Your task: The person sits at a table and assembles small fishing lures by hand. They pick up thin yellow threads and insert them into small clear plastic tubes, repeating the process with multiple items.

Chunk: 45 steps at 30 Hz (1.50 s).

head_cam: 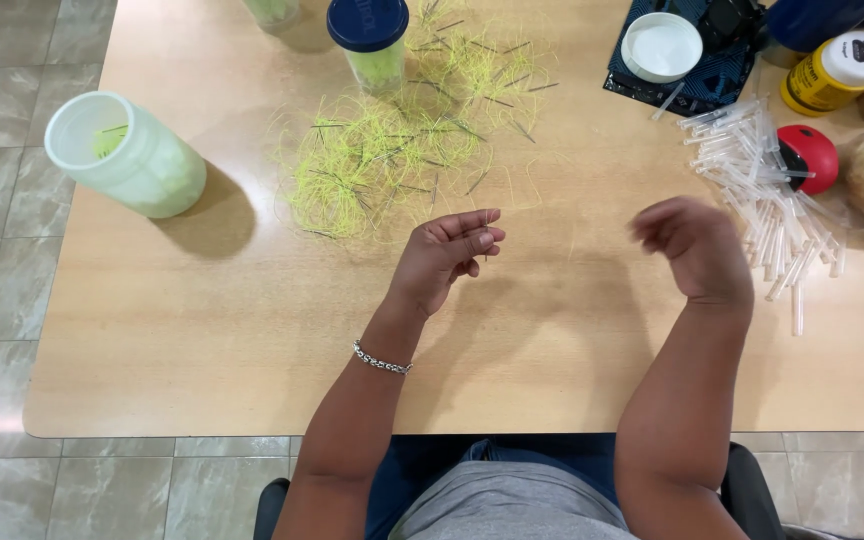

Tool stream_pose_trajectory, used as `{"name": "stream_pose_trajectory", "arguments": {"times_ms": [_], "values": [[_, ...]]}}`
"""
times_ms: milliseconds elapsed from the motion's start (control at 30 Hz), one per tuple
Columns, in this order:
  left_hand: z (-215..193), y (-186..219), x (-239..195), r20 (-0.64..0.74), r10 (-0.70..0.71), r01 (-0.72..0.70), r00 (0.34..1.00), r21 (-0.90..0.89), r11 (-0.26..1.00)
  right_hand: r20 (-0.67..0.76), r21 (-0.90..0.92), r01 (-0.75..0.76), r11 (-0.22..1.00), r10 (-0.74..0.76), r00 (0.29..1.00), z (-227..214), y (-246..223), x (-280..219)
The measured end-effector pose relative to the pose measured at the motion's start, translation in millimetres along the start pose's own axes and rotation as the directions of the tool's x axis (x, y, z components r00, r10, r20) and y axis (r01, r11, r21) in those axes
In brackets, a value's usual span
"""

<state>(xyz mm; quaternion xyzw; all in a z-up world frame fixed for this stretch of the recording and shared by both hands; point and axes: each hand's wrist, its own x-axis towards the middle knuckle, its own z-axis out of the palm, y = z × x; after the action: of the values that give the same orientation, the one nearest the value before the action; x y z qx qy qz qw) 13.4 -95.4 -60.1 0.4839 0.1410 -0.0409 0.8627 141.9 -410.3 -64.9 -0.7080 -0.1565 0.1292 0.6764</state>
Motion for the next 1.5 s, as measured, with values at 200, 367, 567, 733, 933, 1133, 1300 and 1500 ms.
{"name": "stream_pose_trajectory", "arguments": {"times_ms": [200, 367, 567, 733, 933, 1133, 1300, 1500], "values": [[-8.6, -14.0, 4.8, 0.060, 0.123, -0.119, 0.991, -0.063, 0.991, 0.163, -0.042, -0.030, 0.999, 0.036, 0.986, 22.7, 0.5, -3.7], [-5.3, -17.7, 6.3, 0.057, 0.140, -0.141, 0.989, 0.015, 0.990, -0.112, 0.070, 0.427, 0.901, -0.419, 0.901, 34.6, 28.5, 11.0], [-2.9, -25.5, 8.2, 0.111, 0.120, -0.132, 0.987, 0.110, 0.985, 0.097, -0.328, 0.617, 0.715, -0.624, 0.775, 117.6, -19.7, -5.5], [0.6, -22.7, 3.8, 0.140, 0.110, -0.132, 0.984, 0.154, 0.979, 0.087, -0.370, 0.589, 0.718, -0.604, 0.792, 122.4, -16.0, -7.3], [2.2, -27.1, 3.2, 0.266, 0.084, -0.142, 0.960, 0.209, 0.968, 0.080, -0.391, 0.630, 0.671, -0.657, 0.750, 123.6, -11.3, -7.4], [-0.9, -22.9, 3.2, 0.289, 0.128, -0.176, 0.949, 0.147, 0.973, 0.097, -0.389, 0.659, 0.644, -0.683, 0.724, 128.8, -14.8, -6.5], [-0.2, -19.9, 2.9, 0.236, 0.220, -0.233, 0.946, 0.029, 0.972, 0.135, -0.383, 0.646, 0.660, -0.652, 0.746, 134.7, -16.3, -7.6], [-5.8, -22.4, 10.8, 0.106, 0.343, -0.341, 0.933, -0.040, 0.939, 0.190, -0.352, 0.562, 0.748, -0.531, 0.826, 139.0, -13.3, -10.2]]}}
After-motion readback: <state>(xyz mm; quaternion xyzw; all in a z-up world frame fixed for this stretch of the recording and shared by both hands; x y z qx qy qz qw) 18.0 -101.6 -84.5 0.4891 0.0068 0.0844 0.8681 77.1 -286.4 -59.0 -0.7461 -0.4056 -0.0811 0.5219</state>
